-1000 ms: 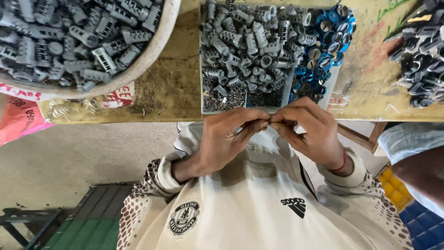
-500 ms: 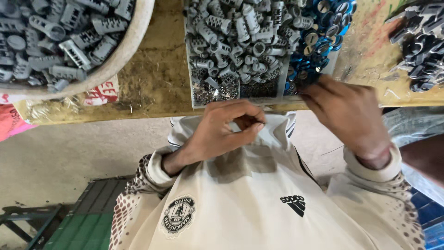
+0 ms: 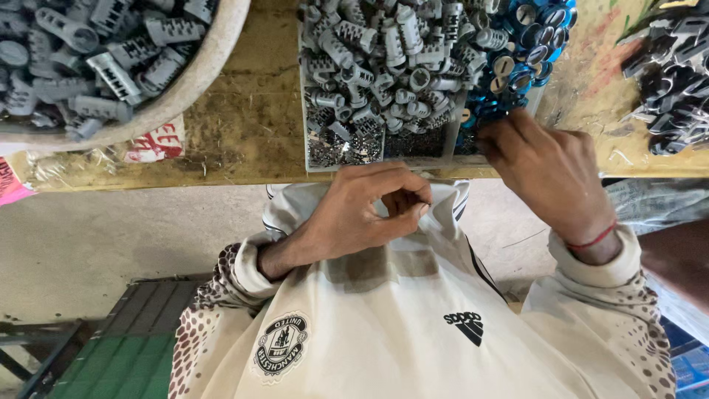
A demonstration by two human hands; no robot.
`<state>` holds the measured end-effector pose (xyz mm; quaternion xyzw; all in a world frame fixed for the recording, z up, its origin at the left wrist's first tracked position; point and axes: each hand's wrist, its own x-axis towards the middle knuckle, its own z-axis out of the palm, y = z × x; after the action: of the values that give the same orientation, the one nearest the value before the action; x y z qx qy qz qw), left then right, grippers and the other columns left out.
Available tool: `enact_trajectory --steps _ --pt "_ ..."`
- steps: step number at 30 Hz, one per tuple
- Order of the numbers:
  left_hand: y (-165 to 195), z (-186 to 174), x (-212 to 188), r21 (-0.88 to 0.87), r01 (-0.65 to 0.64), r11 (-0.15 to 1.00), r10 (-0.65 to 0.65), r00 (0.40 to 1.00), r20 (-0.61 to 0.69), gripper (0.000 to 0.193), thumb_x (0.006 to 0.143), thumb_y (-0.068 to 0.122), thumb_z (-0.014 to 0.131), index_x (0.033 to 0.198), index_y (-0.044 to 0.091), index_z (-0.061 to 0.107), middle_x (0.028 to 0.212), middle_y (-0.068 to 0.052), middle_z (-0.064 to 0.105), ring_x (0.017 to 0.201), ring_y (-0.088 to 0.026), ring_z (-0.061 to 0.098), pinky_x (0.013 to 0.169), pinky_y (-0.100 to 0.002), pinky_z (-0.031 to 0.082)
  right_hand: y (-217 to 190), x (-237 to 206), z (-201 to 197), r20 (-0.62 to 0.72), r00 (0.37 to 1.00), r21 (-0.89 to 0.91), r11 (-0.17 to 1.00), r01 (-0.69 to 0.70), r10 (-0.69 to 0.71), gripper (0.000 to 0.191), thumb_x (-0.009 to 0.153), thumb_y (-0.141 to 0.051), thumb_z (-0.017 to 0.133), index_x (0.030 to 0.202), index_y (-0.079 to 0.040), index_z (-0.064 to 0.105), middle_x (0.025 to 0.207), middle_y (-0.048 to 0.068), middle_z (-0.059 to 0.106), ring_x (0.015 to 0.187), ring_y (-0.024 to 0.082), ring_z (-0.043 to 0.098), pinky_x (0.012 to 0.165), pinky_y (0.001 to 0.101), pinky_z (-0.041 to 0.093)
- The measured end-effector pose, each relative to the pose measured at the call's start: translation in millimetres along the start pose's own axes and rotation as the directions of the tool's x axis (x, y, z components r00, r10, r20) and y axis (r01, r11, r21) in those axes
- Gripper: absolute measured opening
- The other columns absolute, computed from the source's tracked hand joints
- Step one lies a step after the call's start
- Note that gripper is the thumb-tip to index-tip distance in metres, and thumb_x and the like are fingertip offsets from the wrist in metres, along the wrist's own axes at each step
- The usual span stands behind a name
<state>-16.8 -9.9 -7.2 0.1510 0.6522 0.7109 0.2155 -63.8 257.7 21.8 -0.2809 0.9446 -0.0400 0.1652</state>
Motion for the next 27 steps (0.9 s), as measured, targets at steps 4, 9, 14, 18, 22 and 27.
enact_trajectory --steps 4,9,14,18,22,27 --pt "-2 4 3 -0.022 0.019 1.000 -0.017 0.998 0.067 0.012 0.096 0.003 0.072 0.107 0.003 0.070 0.100 -0.004 0.071 0.081 -0.009 0.071 0.072 -0.022 0.064 3 0 3 -0.001 0.999 0.023 0.999 0.041 -0.041 0.009 0.100 -0.020 0.071 0.100 -0.011 0.072 0.103 0.004 0.066 0.067 0.022 0.068 0.056 0.0364 0.050" --pt "-3 4 2 -0.004 0.004 1.000 -0.004 1.000 0.028 0.013 0.096 0.004 0.072 0.108 0.003 0.069 0.100 -0.004 0.071 0.082 -0.008 0.071 0.072 -0.022 0.064 5 -4 0 -0.025 1.000 0.056 0.998 -0.005 0.006 0.011 0.096 -0.019 0.075 0.100 -0.009 0.072 0.097 0.005 0.064 0.063 0.023 0.065 0.054 0.0371 0.050" --pt "-6 6 2 -0.022 -0.019 1.000 0.020 1.000 0.017 0.013 0.097 0.004 0.072 0.110 0.004 0.068 0.102 -0.004 0.071 0.083 -0.008 0.071 0.073 -0.022 0.064 7 -12 10 -0.101 0.984 0.354 0.929 -0.104 0.149 0.010 0.096 -0.006 0.075 0.102 -0.006 0.066 0.097 0.005 0.066 0.066 0.017 0.063 0.059 0.0330 0.048" --pt "-6 10 4 -0.021 -0.021 1.000 0.020 1.000 -0.018 0.014 0.098 0.005 0.072 0.112 0.003 0.068 0.104 -0.005 0.071 0.084 -0.008 0.071 0.073 -0.021 0.063 -7 -30 15 0.131 0.902 0.900 0.333 -0.283 0.412 0.009 0.101 -0.004 0.069 0.108 -0.001 0.064 0.089 0.003 0.064 0.066 0.008 0.057 0.058 0.0232 0.045" --pt "-3 18 4 -0.236 0.128 0.963 -0.157 0.982 -0.108 0.012 0.102 0.004 0.069 0.112 -0.001 0.068 0.105 -0.007 0.069 0.084 -0.008 0.069 0.070 -0.022 0.061 -36 -37 23 0.027 0.986 0.973 0.220 -0.063 0.165 0.015 0.098 -0.006 0.071 0.108 0.002 0.063 0.095 0.006 0.066 0.077 0.008 0.059 0.069 0.0228 0.050" --pt "-5 14 5 -0.573 0.241 0.783 -0.262 0.964 0.048 0.014 0.107 0.005 0.064 0.119 -0.003 0.064 0.105 -0.005 0.070 0.089 -0.009 0.071 0.076 -0.025 0.064 -52 -36 26 -0.035 0.961 0.902 0.422 -0.088 0.275 0.015 0.095 -0.006 0.075 0.102 0.001 0.064 0.089 0.005 0.069 0.069 0.007 0.060 0.061 0.0209 0.048"
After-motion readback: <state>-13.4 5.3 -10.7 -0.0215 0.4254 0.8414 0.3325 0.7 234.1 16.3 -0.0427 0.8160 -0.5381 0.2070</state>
